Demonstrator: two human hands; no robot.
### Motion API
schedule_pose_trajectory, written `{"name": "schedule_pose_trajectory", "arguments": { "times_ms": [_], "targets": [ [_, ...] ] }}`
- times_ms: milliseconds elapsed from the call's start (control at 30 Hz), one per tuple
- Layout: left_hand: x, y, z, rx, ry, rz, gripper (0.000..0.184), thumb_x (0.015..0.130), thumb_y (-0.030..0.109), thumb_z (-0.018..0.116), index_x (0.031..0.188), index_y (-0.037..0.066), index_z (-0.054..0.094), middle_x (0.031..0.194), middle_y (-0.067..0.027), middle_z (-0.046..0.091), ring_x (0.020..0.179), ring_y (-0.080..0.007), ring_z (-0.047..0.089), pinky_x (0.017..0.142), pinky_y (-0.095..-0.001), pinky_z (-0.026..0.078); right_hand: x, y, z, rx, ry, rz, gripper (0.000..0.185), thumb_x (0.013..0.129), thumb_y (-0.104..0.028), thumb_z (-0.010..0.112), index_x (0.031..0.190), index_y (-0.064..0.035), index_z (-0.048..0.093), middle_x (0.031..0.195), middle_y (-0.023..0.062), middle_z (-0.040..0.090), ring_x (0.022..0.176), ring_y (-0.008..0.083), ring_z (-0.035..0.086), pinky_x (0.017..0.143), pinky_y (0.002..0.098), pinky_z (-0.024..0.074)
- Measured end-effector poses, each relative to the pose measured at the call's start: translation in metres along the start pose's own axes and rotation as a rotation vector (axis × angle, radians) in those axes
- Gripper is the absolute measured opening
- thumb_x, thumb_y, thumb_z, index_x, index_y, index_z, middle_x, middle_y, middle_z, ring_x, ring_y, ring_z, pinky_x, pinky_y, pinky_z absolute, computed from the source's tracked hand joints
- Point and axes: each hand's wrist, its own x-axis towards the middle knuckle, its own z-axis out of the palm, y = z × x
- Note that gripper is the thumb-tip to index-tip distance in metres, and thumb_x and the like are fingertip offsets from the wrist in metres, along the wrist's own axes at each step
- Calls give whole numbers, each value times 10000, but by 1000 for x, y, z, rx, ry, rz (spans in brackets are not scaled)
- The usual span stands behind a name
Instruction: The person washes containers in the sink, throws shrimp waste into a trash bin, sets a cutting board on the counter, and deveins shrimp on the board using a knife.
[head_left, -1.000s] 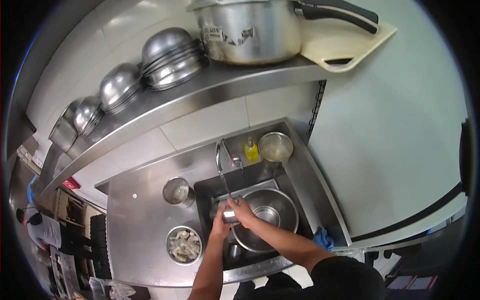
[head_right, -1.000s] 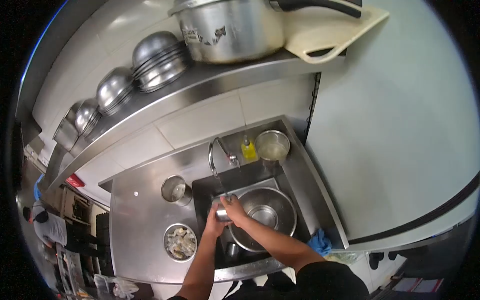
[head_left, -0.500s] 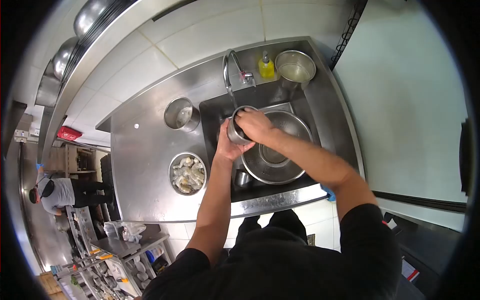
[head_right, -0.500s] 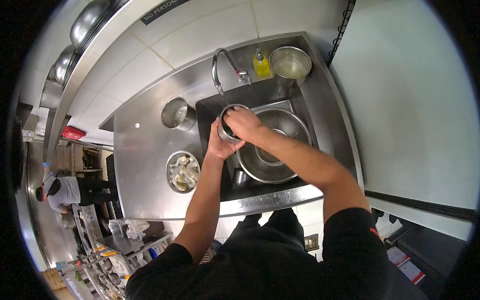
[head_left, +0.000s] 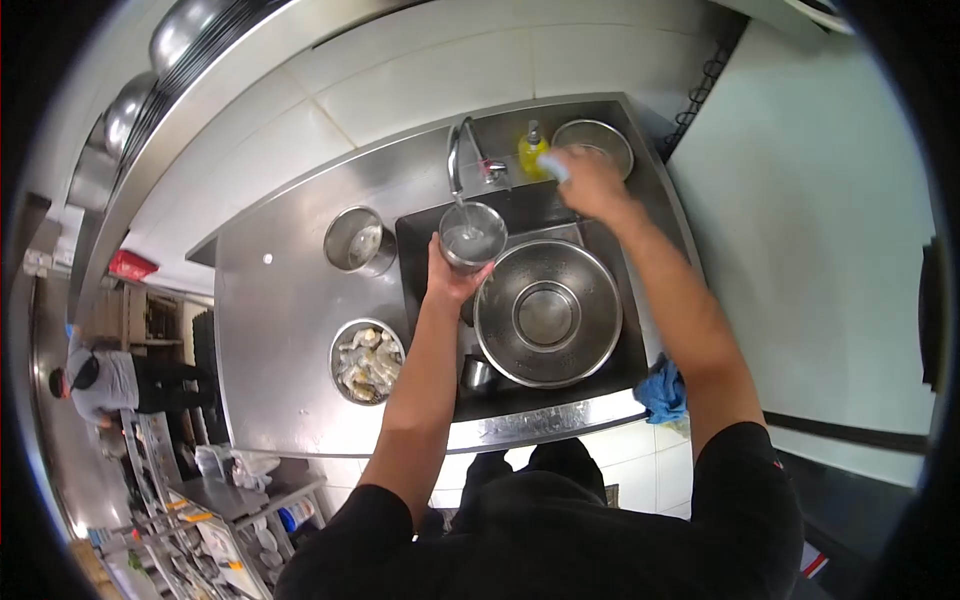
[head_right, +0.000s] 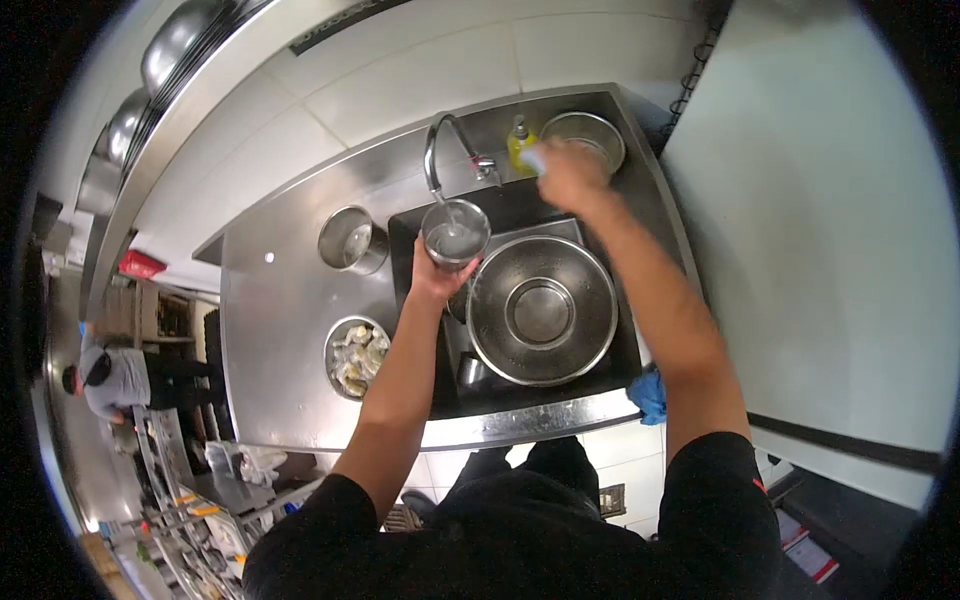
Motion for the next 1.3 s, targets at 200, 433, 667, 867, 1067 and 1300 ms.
{"name": "schedule_pose_trajectory", "arguments": {
  "times_ms": [200, 433, 667, 867, 1067, 1300],
  "targets": [
    [17, 19, 22, 96, 16, 29, 781, 962, 756, 454, 1463, 160, 515, 1446, -152, 569, 1301, -375, 569, 1016, -542, 531, -1, -45, 35, 304, 225, -136, 348, 943, -372, 689, 1109, -67, 712, 1097, 157, 683, 1031, 387, 652, 907, 496, 518],
    [75, 11, -16, 330, -8, 316, 1005, 845, 735, 699, 1493, -2, 480, 1478, -205, 534, 1283, -357, 566, 1002, -542, 504, 35, -136, 181, 1465, -222, 477, 475, 1009, -461, 599, 1023, 2, 702, 1059, 168, 720, 992, 327, 709, 899, 492, 556],
    [32, 13, 25, 198, 354, 480, 883, 1016, 717, 441, 1447, -48, 536, 1377, -180, 609, 1273, -277, 543, 1108, -408, 405, 33, -140, 165, 2356, 79, 914, 420, 1117, -352, 437, 1325, -37, 622, 1335, 105, 678, 1272, 282, 619, 1131, 482, 461],
    [56, 50, -7, 480, -182, 13, 334, 1086, 350, 545, 1268, 109, 688, 1176, -70, 738, 1025, -191, 716, 919, -368, 597, 4, -82, 203, 1875, -55, 915, 420, 1071, -351, 584, 1338, -32, 642, 1292, 125, 697, 1132, 253, 684, 988, 405, 537],
    [-4, 53, 30, 725, 17, 55, 864, 943, 672, 601, 1553, 90, 412, 1583, -165, 400, 1406, -292, 451, 1066, -614, 456, 13, -127, 159, 708, 96, 151, 328, 1054, -362, 543, 974, -81, 691, 900, 229, 692, 861, 460, 669, 705, 516, 511],
    [32, 32, -52, 491, 61, 34, 628, 909, 494, 666, 1412, 127, 585, 1279, -127, 655, 1195, -272, 595, 927, -516, 532, -34, -103, 125, 400, 121, -447, 192, 918, -250, 721, 1064, -128, 750, 1131, 71, 719, 1120, 337, 624, 948, 506, 478]
  ]
}}
